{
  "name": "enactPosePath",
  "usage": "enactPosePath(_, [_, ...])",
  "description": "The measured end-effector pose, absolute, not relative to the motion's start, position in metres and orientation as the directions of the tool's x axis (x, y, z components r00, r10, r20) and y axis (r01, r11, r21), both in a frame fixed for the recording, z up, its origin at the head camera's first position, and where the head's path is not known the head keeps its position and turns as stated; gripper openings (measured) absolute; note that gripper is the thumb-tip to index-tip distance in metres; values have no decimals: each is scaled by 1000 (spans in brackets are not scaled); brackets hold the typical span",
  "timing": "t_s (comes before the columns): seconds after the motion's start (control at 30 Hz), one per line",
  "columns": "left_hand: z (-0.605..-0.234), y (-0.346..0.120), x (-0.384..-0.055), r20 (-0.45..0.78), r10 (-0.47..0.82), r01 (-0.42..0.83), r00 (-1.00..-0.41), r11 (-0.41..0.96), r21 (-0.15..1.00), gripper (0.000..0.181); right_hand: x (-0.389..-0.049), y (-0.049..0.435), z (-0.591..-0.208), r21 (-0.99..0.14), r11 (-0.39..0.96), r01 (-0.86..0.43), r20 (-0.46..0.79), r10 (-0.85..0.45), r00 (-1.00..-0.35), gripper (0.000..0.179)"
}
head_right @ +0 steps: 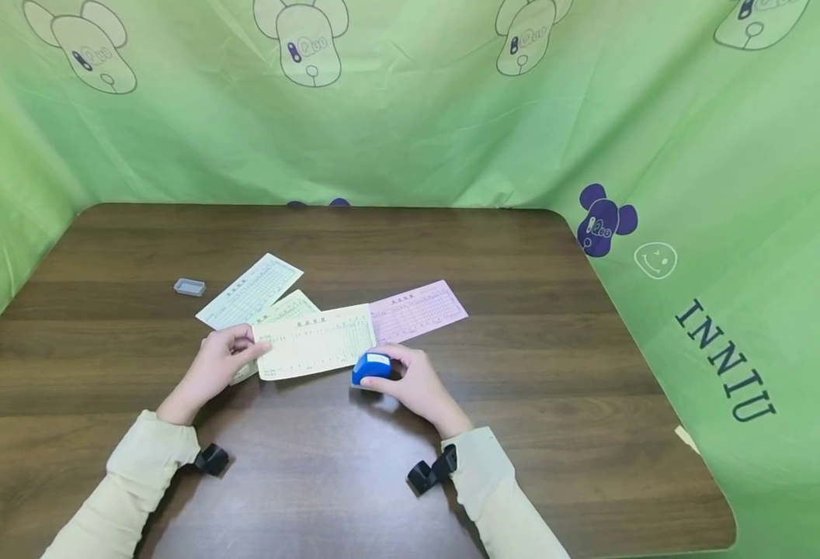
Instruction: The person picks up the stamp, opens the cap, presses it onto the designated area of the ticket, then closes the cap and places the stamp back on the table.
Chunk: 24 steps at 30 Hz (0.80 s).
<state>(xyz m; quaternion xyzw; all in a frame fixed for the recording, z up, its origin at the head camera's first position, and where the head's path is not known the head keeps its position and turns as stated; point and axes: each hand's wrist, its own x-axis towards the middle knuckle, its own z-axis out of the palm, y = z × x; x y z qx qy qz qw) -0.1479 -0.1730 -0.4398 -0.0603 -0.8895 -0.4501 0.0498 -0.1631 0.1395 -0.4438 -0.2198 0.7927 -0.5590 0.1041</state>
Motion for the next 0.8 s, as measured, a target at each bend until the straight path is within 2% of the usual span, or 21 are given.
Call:
enactPosePath(0.53, [-437,-163,-154,157,-25,130,-987,439,889,25,-162,139,-440,-937,284,-204,52,-462,-885,37])
enactPosePath(0.8, [-434,-154,-166,135,-48,102,-990,425,900,26,-161,139,-438,-936,280,-212,59,-468,-882,36])
